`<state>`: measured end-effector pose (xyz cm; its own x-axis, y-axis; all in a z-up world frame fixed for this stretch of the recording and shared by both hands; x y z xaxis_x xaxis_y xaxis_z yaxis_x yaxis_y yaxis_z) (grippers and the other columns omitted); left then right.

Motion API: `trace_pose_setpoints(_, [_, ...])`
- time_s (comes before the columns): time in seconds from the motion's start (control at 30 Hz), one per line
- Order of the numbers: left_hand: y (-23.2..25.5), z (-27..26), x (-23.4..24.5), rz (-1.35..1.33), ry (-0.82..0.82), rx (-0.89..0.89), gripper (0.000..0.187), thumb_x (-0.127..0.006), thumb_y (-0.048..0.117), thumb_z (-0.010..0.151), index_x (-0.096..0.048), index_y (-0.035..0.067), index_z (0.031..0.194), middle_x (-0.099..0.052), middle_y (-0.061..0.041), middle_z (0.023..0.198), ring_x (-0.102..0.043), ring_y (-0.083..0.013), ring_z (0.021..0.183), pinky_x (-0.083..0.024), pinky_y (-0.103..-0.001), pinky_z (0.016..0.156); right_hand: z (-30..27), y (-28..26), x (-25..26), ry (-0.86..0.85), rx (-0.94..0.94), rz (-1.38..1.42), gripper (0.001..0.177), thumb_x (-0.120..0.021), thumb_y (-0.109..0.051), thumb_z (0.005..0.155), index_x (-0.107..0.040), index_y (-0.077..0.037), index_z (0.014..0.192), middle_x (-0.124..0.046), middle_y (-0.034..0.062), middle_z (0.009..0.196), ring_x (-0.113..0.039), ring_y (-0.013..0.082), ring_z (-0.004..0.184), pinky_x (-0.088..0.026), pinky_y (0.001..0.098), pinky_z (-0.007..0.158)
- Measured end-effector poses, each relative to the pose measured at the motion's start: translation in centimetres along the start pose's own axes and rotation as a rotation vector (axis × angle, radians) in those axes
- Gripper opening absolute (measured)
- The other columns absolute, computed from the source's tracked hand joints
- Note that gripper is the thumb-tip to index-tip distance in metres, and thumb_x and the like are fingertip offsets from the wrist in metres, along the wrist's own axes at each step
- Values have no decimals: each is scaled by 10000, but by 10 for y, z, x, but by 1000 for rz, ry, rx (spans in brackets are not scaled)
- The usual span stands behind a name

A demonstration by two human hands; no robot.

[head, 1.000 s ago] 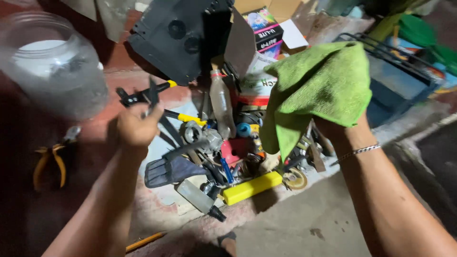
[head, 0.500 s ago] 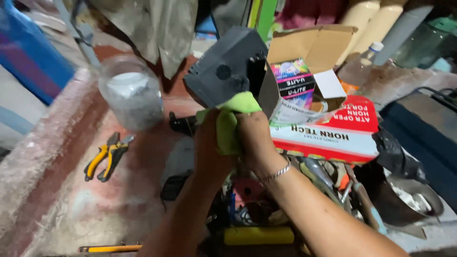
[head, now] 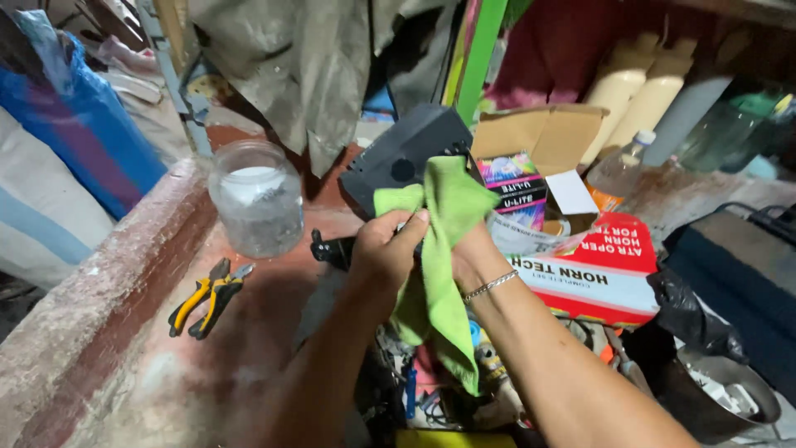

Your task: The recorder is cleaning and assembling mechanical engine components, specifically a carburetor and a small housing.

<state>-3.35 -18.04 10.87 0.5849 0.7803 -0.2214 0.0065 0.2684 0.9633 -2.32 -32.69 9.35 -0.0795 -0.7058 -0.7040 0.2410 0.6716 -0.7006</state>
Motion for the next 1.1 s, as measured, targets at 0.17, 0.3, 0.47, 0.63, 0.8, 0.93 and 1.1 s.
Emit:
trace_pose_setpoints(0.17, [32,-3,24,-102,80,-608,380,-719,303,952,-644,-63,1019,-659,-110,877,-599,-189,787,-512,-380,700,25,29,32,-15,593,-1187,180,-547,-107,1072,-688,-3,1029,-664,135,1028,-603,295,934,-492,414,828])
trace_pose_setpoints(0.3, [21,25,63,549,378,-213,456,-594,502,981,-650,50,962,-710,-163,867,-679,-323,822,-488,-422,759,-28,45,-61,138,586,-1325,273,-444,-69,956,-674,33,1062,-726,169,1010,-666,230,942,-531,373,845])
trace_pose_setpoints(0.47, [0,41,85,847,380,-851,331,-432,388,1082,-578,91,1075,-671,-133,996,-617,-364,922,-439,-485,826,-45,52,-105,403,454,-1264,263,-474,-150,981,-669,22,1018,-729,142,920,-680,186,850,-552,379,751])
trace_pose_setpoints(0.63, [-30,63,79,169,-110,-447,414,-470,475,1023,-527,65,994,-620,-121,893,-617,-245,871,-495,-379,776,-58,58,-96,596,305,-985,325,-488,-181,988,-699,65,969,-694,95,820,-634,198,717,-536,410,617])
trace_pose_setpoints(0.8, [-44,67,71,-105,-380,99,550,-591,537,1009,-717,32,832,-624,-7,725,-542,-130,655,-443,-319,597,-91,64,-101,603,-71,-734,300,-482,-172,961,-666,30,1084,-732,151,934,-712,269,774,-604,436,684])
trace_pose_setpoints(0.93, [-77,78,57,-135,-414,236,422,-722,460,909,-787,46,853,-713,17,765,-625,-84,667,-491,-266,615,-106,76,-110,624,7,-657,321,-488,-223,997,-627,-56,1233,-711,100,1102,-696,222,924,-579,398,800])
trace_pose_setpoints(1.1, [-75,80,61,-88,-164,372,391,-711,395,915,-775,11,879,-770,-70,844,-711,-144,687,-563,-287,646,-120,90,-97,132,583,-1307,426,-471,-109,1048,-522,57,1437,-564,201,1444,-520,276,1287,-412,413,1027])
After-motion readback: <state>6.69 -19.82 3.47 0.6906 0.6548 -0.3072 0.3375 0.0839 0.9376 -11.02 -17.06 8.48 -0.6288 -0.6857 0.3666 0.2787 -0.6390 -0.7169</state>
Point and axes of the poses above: each hand's wrist, its own z-axis towards the middle knuckle, its own x-axis out of the back of the hand, y = z × x, the point moved 2 cm from there along z, towards the middle knuckle
